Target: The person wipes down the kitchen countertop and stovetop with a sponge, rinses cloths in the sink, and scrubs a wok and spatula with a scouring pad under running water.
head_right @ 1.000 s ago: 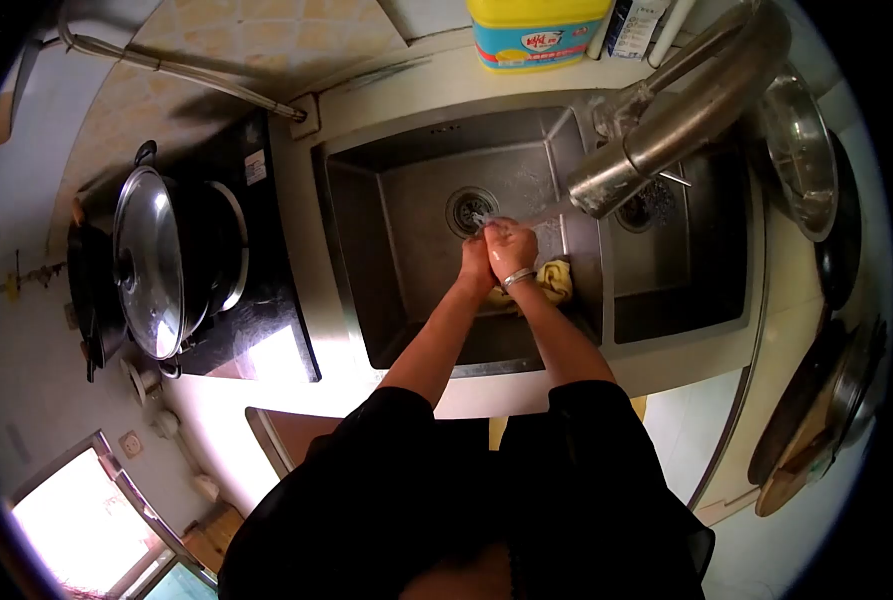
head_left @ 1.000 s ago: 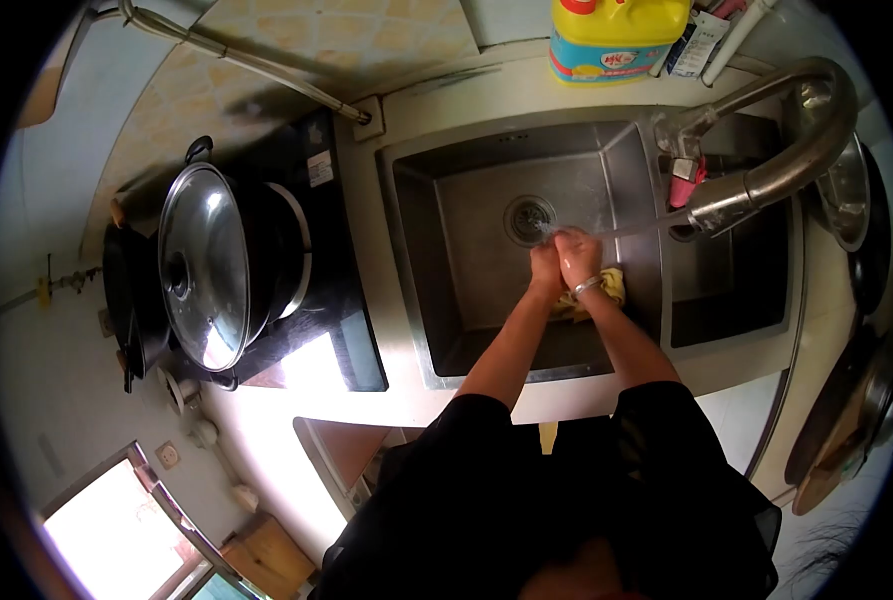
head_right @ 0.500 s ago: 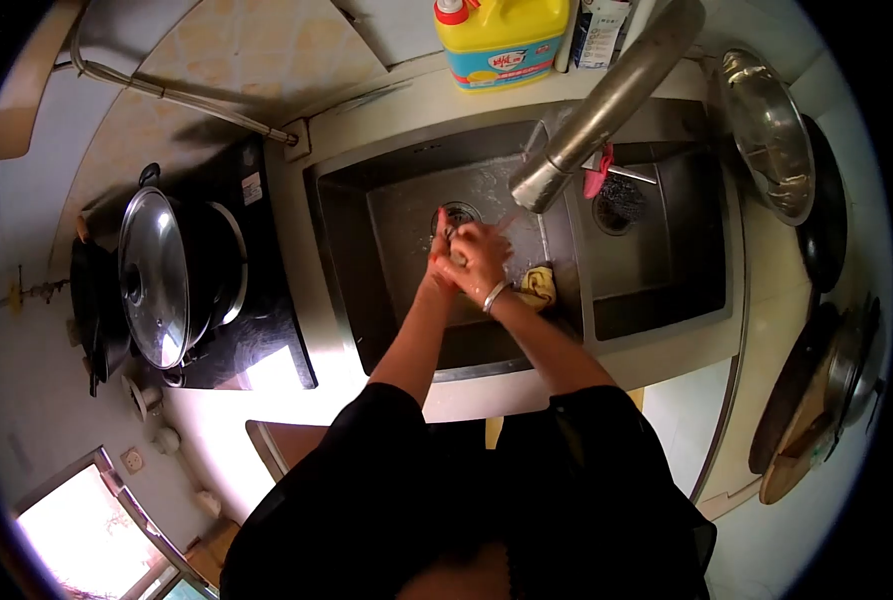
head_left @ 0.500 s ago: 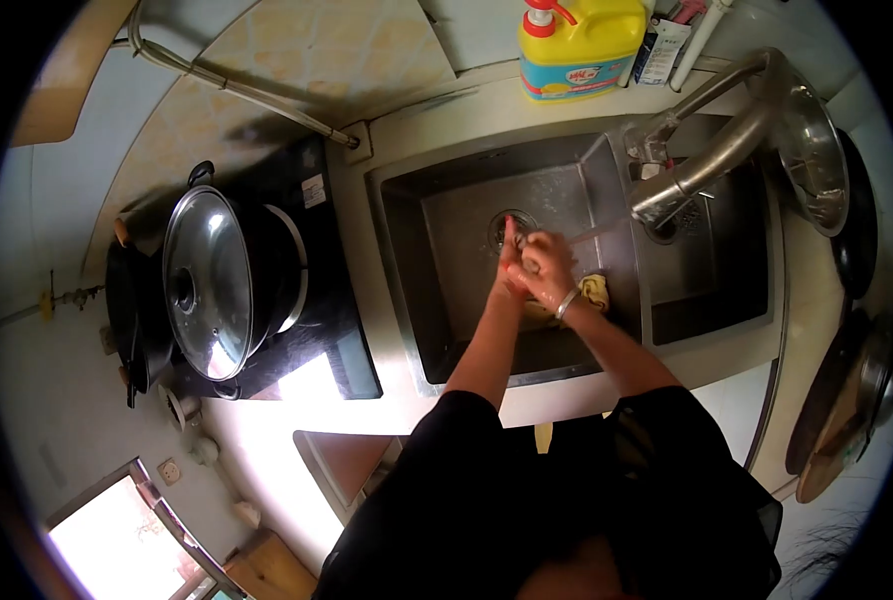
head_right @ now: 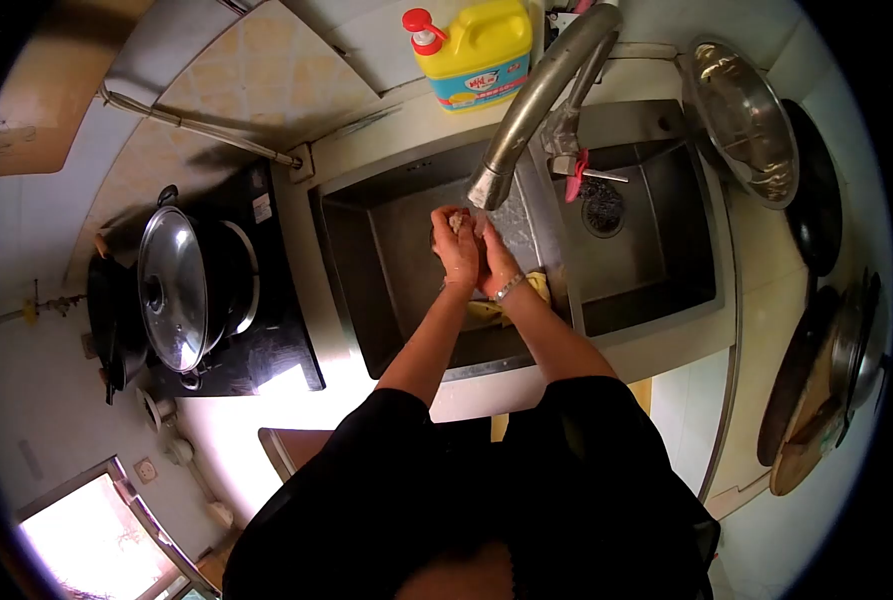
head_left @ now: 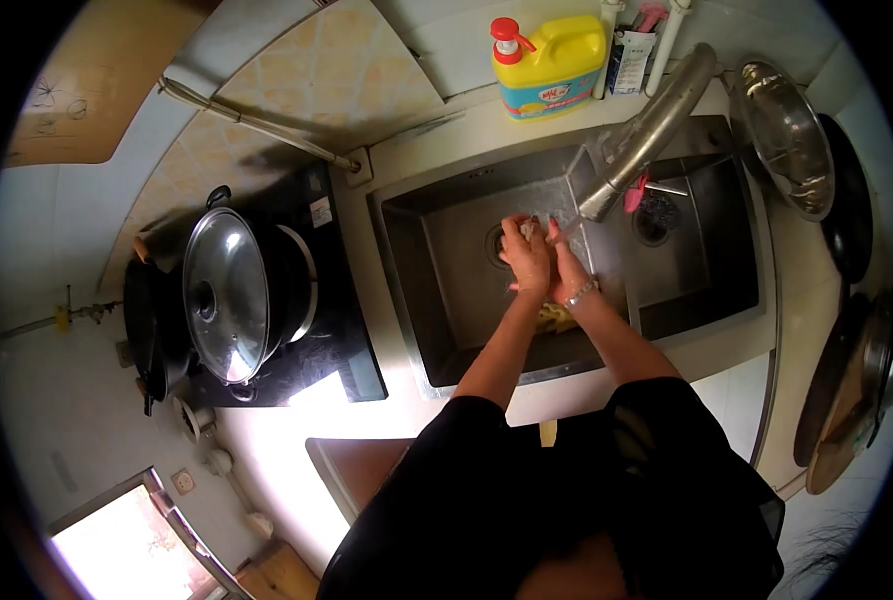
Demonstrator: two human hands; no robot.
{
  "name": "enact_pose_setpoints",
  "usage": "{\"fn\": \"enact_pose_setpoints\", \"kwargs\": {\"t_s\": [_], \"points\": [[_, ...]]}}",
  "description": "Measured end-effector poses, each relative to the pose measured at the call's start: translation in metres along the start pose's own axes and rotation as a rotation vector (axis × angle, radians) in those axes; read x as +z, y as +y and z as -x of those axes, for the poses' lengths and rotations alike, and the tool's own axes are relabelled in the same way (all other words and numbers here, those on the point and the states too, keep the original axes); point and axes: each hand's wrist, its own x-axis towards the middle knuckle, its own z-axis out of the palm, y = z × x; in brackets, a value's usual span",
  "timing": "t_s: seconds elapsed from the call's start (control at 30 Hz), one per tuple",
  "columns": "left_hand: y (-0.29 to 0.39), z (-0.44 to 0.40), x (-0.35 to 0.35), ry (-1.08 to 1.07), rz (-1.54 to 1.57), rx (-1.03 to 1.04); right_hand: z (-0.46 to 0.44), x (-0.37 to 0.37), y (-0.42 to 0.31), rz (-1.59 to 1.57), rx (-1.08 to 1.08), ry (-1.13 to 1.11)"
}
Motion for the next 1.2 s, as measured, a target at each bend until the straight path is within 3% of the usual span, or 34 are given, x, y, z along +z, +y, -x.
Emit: {"fn": "enact_pose_setpoints", "kwargs": {"t_s": [0.03, 0.1, 0.17, 0.2, 0.23, 0.27, 0.33, 0.37, 0.43, 0.5, 0.57, 0.6, 0.63, 0.7, 0.73, 0.8, 0.93, 1.03, 1.2], "points": [[0.01, 0.003, -0.001, 0.118, -0.372, 0.238, 0.004, 0.001, 0.0, -0.007, 0.009, -0.086], [0.026, 0.012, -0.009, 0.05, -0.388, 0.327, -0.004, -0.015, -0.002, -0.017, 0.016, -0.172], [0.041, 0.017, -0.016, -0.135, -0.289, 0.767, -0.027, -0.047, -0.009, 0.192, -0.067, -0.343], [0.047, 0.022, -0.021, -0.167, -0.346, 0.868, -0.005, -0.025, -0.016, -0.007, 0.035, -0.299], [0.052, 0.028, -0.025, -0.172, -0.344, 0.872, -0.003, -0.021, -0.021, -0.01, 0.029, -0.299], [0.056, 0.035, -0.03, -0.288, -0.394, 1.032, -0.004, -0.019, -0.026, 0.22, -0.046, -0.452], [0.069, 0.052, -0.037, -0.451, -0.448, 1.254, 0.016, 0.0, -0.043, 0.219, 0.231, -0.685], [0.068, 0.057, -0.037, -0.455, -0.445, 1.246, 0.022, 0.008, -0.05, 0.216, 0.235, -0.677], [0.064, 0.062, -0.035, -0.734, -0.513, 1.486, 0.029, 0.022, -0.06, 0.536, 0.432, -0.804], [0.053, 0.059, -0.025, -0.765, -0.503, 1.538, 0.032, 0.035, -0.064, 0.684, 0.469, -0.707], [0.038, 0.059, -0.018, -0.794, -0.684, 1.649, 0.03, 0.04, -0.066, 1.215, 0.44, -0.637], [0.021, 0.059, -0.012, -0.944, -0.788, 1.556, 0.029, 0.035, -0.064, 1.301, 0.379, -0.668], [-0.003, 0.061, -0.005, -0.944, -0.786, 1.552, 0.025, 0.029, -0.058, 1.301, 0.383, -0.667], [-0.038, 0.067, 0.01, -0.807, -0.897, 1.65, 0.012, 0.01, -0.043, 1.695, 0.201, -0.626], [-0.036, 0.069, 0.014, -0.805, -0.893, 1.652, 0.004, -0.003, -0.035, 1.698, 0.2, -0.623], [-0.033, 0.072, 0.021, -1.296, -0.531, 0.547, 0.003, -0.017, -0.024, 1.827, -0.017, -0.53], [-0.038, 0.084, 0.018, -1.065, -0.792, 0.531, 0.011, -0.014, -0.02, 2.078, 0.12, -0.373], [-0.024, 0.082, 0.022, -1.243, -0.594, 0.281, 0.01, -0.019, -0.019, 2.189, 0.1, -0.34], [-0.025, 0.083, 0.033, -1.243, -0.759, 0.204, 0.018, -0.026, -0.018, 2.203, -0.062, -0.173]]}}
